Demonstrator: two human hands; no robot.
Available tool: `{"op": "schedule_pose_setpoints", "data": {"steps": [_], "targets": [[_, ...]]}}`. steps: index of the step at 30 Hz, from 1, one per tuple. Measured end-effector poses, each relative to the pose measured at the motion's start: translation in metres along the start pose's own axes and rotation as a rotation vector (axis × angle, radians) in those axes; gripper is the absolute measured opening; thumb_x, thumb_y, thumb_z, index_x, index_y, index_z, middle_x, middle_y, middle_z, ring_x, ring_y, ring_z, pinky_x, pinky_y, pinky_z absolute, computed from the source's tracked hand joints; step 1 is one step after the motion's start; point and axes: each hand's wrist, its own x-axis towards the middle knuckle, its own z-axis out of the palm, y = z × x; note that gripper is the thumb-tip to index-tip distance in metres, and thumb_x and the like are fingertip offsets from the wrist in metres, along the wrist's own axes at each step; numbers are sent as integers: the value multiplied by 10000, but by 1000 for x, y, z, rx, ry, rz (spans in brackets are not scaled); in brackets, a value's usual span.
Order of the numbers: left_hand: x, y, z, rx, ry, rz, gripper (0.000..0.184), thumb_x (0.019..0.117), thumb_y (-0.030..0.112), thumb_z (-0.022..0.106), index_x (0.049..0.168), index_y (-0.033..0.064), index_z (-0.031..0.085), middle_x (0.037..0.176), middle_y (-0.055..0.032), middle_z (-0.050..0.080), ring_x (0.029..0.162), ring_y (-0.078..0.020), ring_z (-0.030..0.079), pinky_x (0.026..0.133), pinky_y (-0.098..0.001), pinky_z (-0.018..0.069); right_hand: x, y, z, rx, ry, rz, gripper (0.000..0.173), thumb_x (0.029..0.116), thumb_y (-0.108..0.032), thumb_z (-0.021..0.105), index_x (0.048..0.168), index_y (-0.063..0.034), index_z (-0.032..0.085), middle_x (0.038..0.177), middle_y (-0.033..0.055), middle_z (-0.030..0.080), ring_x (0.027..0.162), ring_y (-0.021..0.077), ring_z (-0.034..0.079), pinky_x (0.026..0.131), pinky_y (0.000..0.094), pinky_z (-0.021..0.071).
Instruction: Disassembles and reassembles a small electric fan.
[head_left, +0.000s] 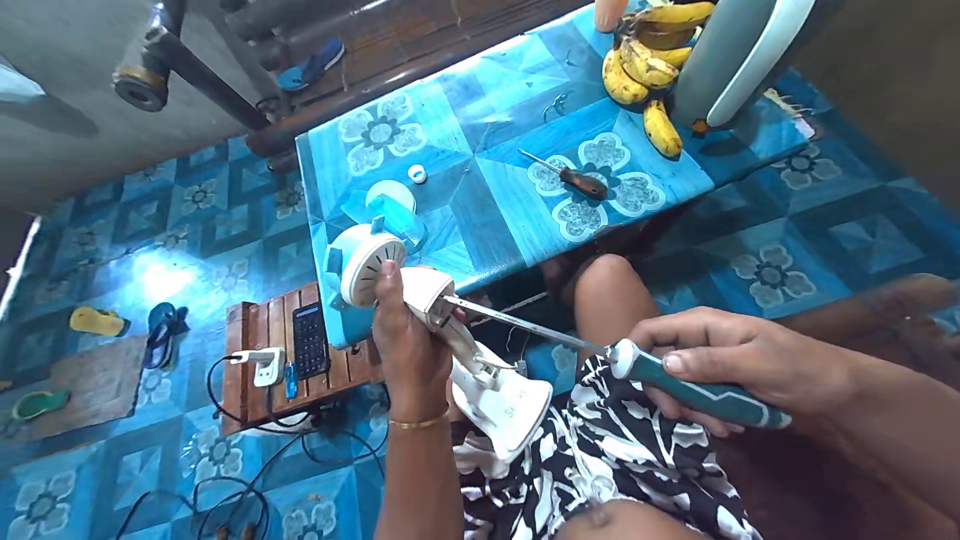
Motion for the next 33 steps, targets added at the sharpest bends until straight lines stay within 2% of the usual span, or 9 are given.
{"op": "schedule_pose_setpoints", "data": {"steps": [3,7,12,18,24,27,30,31,33], "targets": [[-2,12,2,77,-22,45,485,1116,402,285,902,141,634,754,-9,695,602,-89,681,517,-244,588,-3,-3,5,-39,8,-34,236,1059,-279,484,1141,-142,658,807,-2,697,548,27,612,476,158,509],[-7,34,0,234,20,81,423,1120,393,288,959,166,606,754,22,700,599,-75,684,513,-233,589,6,5,13,137,-101,-46,250,1058,-289,464,1125,-143,655,803,12,704,541,42,628,473,177,528],[0,54,-13,479,101,14,457,1100,486,311,984,160,609,725,20,680,568,-97,663,494,-276,578,27,19,29,281,-103,-35,260,1048,-267,451,1123,-122,653,809,24,709,533,56,631,464,193,533],[22,55,-32,755,165,-140,528,1052,608,346,992,141,585,694,4,615,520,-121,601,484,-323,549,60,29,31,264,-6,76,272,1030,-222,417,1165,-98,618,809,31,710,519,73,627,459,200,529],[37,25,-56,848,189,-264,584,1044,635,334,1002,108,583,694,-16,577,521,-129,557,500,-330,516,81,35,23,75,117,153,213,1040,-164,434,1107,-90,623,787,7,708,504,56,607,454,184,509],[43,14,-65,852,210,-355,633,1043,646,308,953,84,582,677,-43,584,509,-156,564,488,-354,521,86,27,23,-318,242,183,169,1042,-176,525,1110,-100,659,794,-40,687,573,13,594,515,175,492],[52,7,-73,912,209,-415,685,1034,673,279,974,63,584,718,-73,586,552,-189,573,526,-397,526,96,31,25,-764,383,180,193,970,-302,627,1104,-175,682,826,-39,663,739,76,627,676,349,519],[54,3,-76,930,199,-434,702,1029,684,267,993,59,584,736,-79,584,571,-196,574,542,-408,527,100,30,24,-782,378,217,223,981,-328,634,1131,-168,675,833,-23,665,753,101,633,695,384,522],[59,-5,-84,981,191,-454,735,1021,700,257,997,48,595,760,-93,593,597,-203,582,560,-418,530,109,28,20,-654,290,321,275,1045,-352,568,1198,-137,645,836,-16,673,718,88,618,682,347,513]]}}
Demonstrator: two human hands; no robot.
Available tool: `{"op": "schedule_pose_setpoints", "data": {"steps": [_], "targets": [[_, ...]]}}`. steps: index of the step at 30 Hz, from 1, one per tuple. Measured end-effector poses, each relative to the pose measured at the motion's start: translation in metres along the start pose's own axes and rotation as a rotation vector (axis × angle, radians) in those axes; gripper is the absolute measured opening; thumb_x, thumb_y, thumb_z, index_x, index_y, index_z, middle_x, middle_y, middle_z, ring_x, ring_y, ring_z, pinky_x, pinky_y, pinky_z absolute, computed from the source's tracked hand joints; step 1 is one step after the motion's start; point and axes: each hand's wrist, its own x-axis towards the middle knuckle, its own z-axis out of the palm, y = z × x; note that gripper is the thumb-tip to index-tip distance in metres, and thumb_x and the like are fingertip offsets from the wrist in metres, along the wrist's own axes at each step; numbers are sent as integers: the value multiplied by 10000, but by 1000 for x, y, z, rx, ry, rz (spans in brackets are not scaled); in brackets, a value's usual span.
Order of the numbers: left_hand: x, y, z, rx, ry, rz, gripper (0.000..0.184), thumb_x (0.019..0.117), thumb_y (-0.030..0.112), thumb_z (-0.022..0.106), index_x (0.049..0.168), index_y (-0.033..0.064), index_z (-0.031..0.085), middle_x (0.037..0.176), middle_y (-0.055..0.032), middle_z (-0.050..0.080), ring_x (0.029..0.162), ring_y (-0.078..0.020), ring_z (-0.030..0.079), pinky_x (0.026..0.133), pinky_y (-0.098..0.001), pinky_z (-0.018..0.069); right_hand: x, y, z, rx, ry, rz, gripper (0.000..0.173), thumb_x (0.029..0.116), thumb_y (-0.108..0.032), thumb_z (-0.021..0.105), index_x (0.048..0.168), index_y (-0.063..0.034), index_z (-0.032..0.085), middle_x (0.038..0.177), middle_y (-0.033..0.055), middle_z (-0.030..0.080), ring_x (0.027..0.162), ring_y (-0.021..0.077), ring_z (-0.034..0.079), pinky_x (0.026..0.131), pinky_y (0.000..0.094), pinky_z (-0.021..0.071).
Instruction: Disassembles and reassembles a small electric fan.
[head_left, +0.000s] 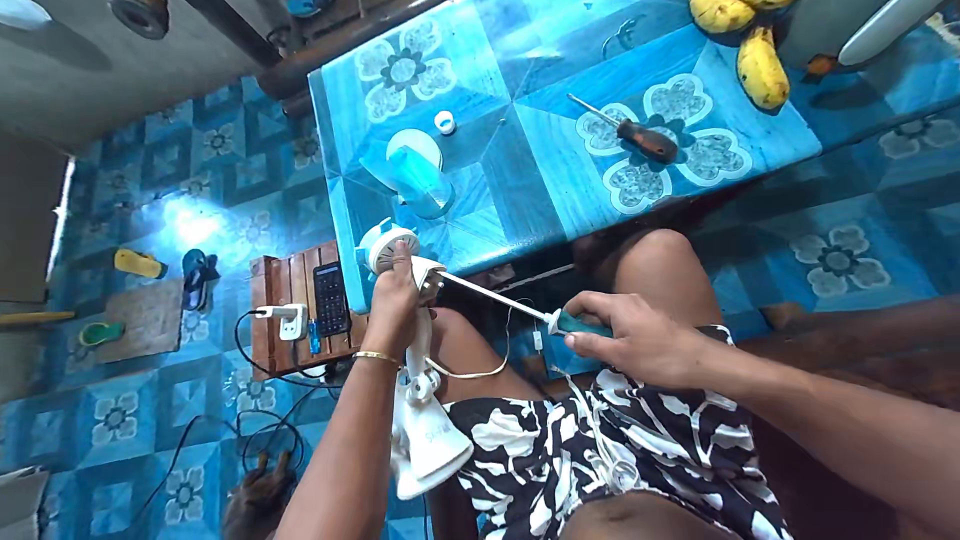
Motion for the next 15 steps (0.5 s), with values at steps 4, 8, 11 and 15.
{"op": "schedule_pose_setpoints", "data": {"steps": [4,8,11,15], "targets": [[14,-10,4,86,-26,0,781,1018,705,262,1007,7,612,814,-134,607,695,-237,604,656,-458,531,14,12,-1,465,-240,98,280,1109,-198,360,1139,-75,609,793,12,702,617,48,625,560,187,485],[9,-7,4,140,-54,25,788,1011,720,250,1000,22,615,818,-139,613,700,-249,604,646,-467,522,21,19,3,507,-207,115,53,1003,-60,578,1054,-71,566,768,6,669,652,59,636,615,202,514],[9,-8,4,144,-71,43,807,999,741,241,972,26,617,801,-137,607,687,-245,597,631,-464,515,27,20,7,439,-147,143,257,897,-9,727,1056,-69,534,773,8,623,664,72,616,642,229,525],[9,-10,1,106,-75,40,780,1008,722,253,983,32,616,806,-124,609,689,-228,598,637,-447,518,33,23,10,502,-240,111,154,1034,-210,570,1131,-92,557,786,-2,626,662,66,612,630,222,523]]}}
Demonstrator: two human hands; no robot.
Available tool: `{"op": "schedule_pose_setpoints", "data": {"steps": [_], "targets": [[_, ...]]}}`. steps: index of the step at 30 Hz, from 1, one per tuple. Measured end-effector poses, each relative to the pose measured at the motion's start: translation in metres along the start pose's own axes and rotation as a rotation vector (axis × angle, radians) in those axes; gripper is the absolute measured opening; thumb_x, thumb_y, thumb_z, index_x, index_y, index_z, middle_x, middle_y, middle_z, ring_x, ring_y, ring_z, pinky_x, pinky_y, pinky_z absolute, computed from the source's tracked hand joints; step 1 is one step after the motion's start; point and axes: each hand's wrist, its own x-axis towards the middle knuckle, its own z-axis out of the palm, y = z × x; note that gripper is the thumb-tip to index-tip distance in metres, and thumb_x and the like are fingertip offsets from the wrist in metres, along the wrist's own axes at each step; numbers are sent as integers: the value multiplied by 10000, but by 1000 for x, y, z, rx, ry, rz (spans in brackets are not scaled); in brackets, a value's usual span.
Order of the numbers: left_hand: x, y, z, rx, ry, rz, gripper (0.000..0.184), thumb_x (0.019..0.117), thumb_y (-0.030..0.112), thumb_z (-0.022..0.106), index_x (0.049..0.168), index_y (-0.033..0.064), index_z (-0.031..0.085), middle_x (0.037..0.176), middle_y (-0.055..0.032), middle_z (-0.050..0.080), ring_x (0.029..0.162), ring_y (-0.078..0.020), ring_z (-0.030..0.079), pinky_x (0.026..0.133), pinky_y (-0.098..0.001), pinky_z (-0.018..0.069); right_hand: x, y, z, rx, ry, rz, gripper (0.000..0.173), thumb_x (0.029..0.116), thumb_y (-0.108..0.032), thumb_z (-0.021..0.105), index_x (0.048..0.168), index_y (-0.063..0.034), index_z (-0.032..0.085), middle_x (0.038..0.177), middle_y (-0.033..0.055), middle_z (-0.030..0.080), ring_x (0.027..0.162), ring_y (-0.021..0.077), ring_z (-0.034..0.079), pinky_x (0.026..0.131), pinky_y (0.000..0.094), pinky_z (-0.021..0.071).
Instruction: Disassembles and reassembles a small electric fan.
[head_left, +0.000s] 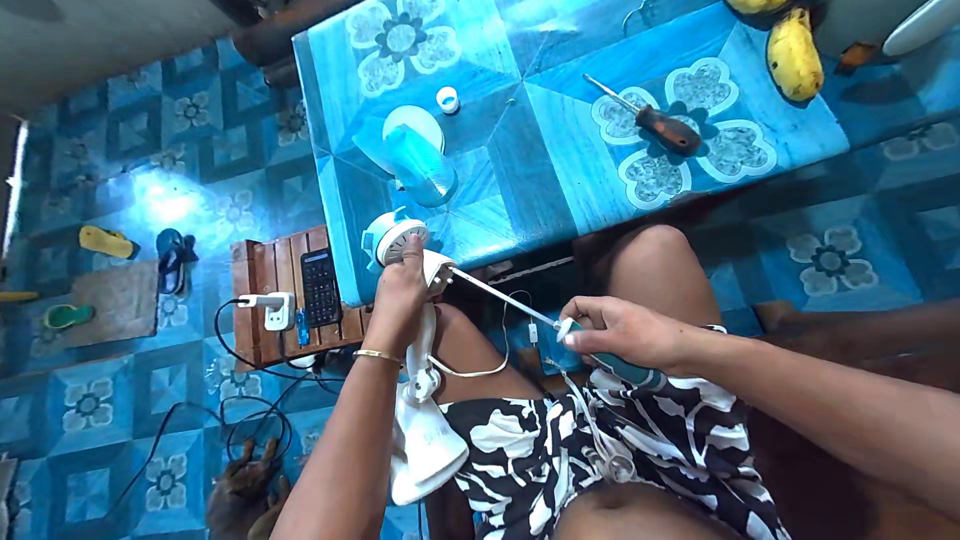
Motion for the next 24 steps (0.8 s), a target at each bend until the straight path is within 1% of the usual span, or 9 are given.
{"op": "schedule_pose_setpoints", "data": {"steps": [2,4,8,11,15,18,20,22,24], "targets": [[0,1,-1,-17,9,-17,768,1005,725,265,990,42,615,798,-114,612,675,-221,603,624,-435,521,2,-2,1,68,-78,10,327,1092,-304,358,1142,-97,607,763,2,582,610,74,583,581,217,520],[-1,3,-2,-45,3,-31,740,1017,704,279,1027,39,604,813,-111,606,678,-213,599,628,-427,525,5,-7,3,103,-114,-1,334,1106,-253,329,1108,-78,613,754,4,592,587,73,596,559,210,537],[-3,1,-8,-76,7,-22,717,1008,711,311,997,59,610,790,-84,597,656,-190,577,620,-404,510,13,-14,13,9,41,-66,54,989,-103,652,988,-51,636,719,26,614,613,96,607,605,238,539],[-3,-3,-9,-43,-8,-20,734,997,731,311,986,62,612,784,-94,598,637,-202,572,594,-411,505,18,-15,17,-114,116,-21,240,884,-114,796,992,-57,589,715,49,579,606,123,586,601,277,532],[1,-5,-7,-29,-31,5,717,1018,697,298,989,50,606,782,-102,605,643,-206,593,598,-415,519,20,-15,11,-129,-13,68,181,1026,-221,632,1113,-75,570,790,44,584,575,96,571,556,235,524],[1,-7,-5,-27,-43,13,725,1003,715,313,953,55,611,767,-94,609,643,-200,593,600,-407,512,17,-14,2,-4,-53,38,310,1059,-244,383,977,-96,642,757,21,617,505,69,546,474,206,488],[-1,-9,-4,11,-42,17,782,966,776,299,953,63,621,762,-100,613,628,-209,589,579,-412,508,16,-15,-3,20,-66,22,334,1078,-182,344,995,-64,646,830,50,683,524,78,577,478,200,490],[-2,-9,-4,21,-49,27,807,963,783,290,996,49,622,794,-122,616,646,-234,596,585,-438,515,15,-18,-2,-79,-4,-17,213,1071,-110,484,976,-38,661,821,47,693,549,75,601,512,195,515],[-2,-9,-3,-8,-40,24,789,971,771,309,1007,46,618,800,-125,614,649,-234,595,590,-441,517,15,-17,3,-297,139,-85,88,947,-116,724,911,-44,690,724,46,641,588,113,590,579,268,516]]}}
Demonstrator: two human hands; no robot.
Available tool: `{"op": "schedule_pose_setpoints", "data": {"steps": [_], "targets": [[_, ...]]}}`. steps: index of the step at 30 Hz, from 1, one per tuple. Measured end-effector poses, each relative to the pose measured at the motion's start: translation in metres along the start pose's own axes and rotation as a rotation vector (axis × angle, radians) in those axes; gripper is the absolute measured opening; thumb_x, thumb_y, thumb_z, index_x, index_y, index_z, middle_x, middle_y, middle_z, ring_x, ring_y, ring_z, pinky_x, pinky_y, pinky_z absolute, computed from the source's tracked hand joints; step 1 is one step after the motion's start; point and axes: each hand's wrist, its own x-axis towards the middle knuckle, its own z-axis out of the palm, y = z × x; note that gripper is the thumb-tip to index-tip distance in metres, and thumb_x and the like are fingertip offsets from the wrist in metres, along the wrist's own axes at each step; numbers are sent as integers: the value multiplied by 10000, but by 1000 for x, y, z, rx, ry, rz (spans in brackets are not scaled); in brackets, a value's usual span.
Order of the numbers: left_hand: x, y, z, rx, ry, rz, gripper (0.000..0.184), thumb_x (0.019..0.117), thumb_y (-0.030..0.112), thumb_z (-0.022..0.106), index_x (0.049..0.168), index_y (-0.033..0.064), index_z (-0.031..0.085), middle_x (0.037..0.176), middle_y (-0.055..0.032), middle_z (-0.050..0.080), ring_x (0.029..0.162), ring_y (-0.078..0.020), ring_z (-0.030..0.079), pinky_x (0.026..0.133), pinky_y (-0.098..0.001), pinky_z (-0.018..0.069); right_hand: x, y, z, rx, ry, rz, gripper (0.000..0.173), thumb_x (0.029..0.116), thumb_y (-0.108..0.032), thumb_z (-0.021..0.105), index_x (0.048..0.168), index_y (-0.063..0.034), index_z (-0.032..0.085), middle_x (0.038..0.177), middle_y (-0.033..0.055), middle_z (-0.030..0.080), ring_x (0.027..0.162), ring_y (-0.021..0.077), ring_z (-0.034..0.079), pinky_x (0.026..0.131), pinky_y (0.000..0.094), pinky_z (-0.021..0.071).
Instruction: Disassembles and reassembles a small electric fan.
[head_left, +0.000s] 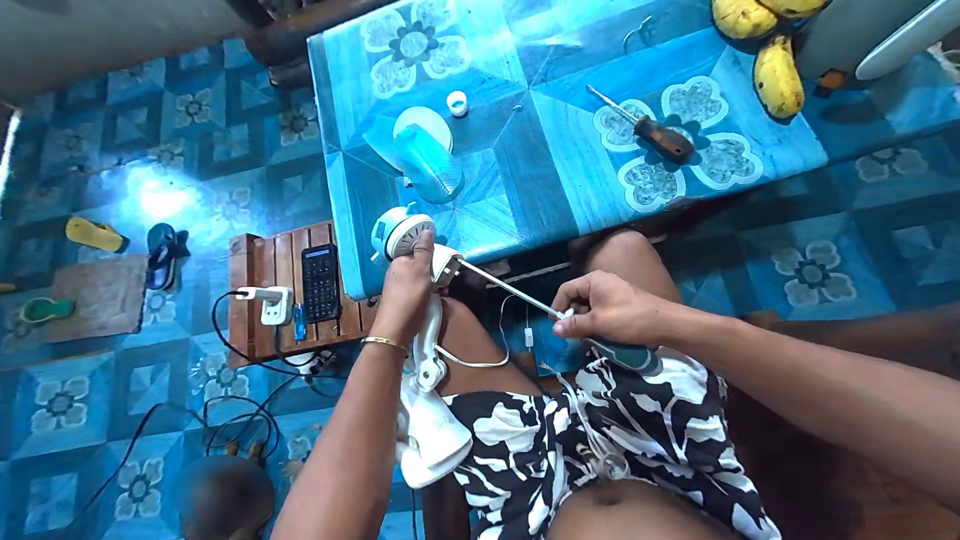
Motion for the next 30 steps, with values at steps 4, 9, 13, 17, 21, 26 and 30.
{"op": "schedule_pose_setpoints", "data": {"steps": [4,9,13,17,21,26,30], "targets": [[0,0,1,-31,0,5,777,967,770,321,1005,54,622,795,-116,611,653,-226,594,601,-435,521,10,12,5,-279,156,-64,276,829,-214,868,951,-73,664,839,74,629,736,190,619,693,417,551],[3,-1,4,-54,17,28,749,1004,715,309,999,35,623,812,-125,630,682,-232,620,641,-443,538,8,16,15,-487,253,-149,352,868,-300,829,1114,-101,674,964,69,644,867,206,628,773,440,536],[3,-3,5,11,26,15,815,970,774,291,990,31,625,811,-149,617,686,-265,601,631,-474,515,-3,31,20,-662,360,-251,515,930,-365,728,1325,-56,612,1068,169,692,975,343,676,848,554,545],[11,-4,8,-19,23,31,752,1003,714,316,977,30,627,810,-140,625,702,-253,619,665,-463,537,-19,62,24,-1003,628,-405,489,861,-375,662,1198,-21,689,1046,225,708,942,459,677,735,616,522],[16,-1,10,-68,19,18,673,1040,628,355,970,14,623,785,-125,619,687,-225,623,675,-416,546,-34,83,29,-1008,747,-447,448,815,-417,647,1008,-22,736,1040,252,685,919,479,661,703,606,511],[17,-4,13,-47,5,35,635,1060,581,366,994,9,634,808,-123,643,719,-219,646,708,-409,558,-45,89,42,-882,820,-479,398,843,-369,637,1002,-19,739,957,176,725,827,387,695,666,529,544],[15,-1,11,-57,16,19,623,1072,552,362,968,-2,628,787,-113,635,710,-206,639,707,-394,551,-57,75,50,-549,696,-352,404,862,-349,664,1098,-25,721,895,131,741,734,285,721,630,503,575]]}}
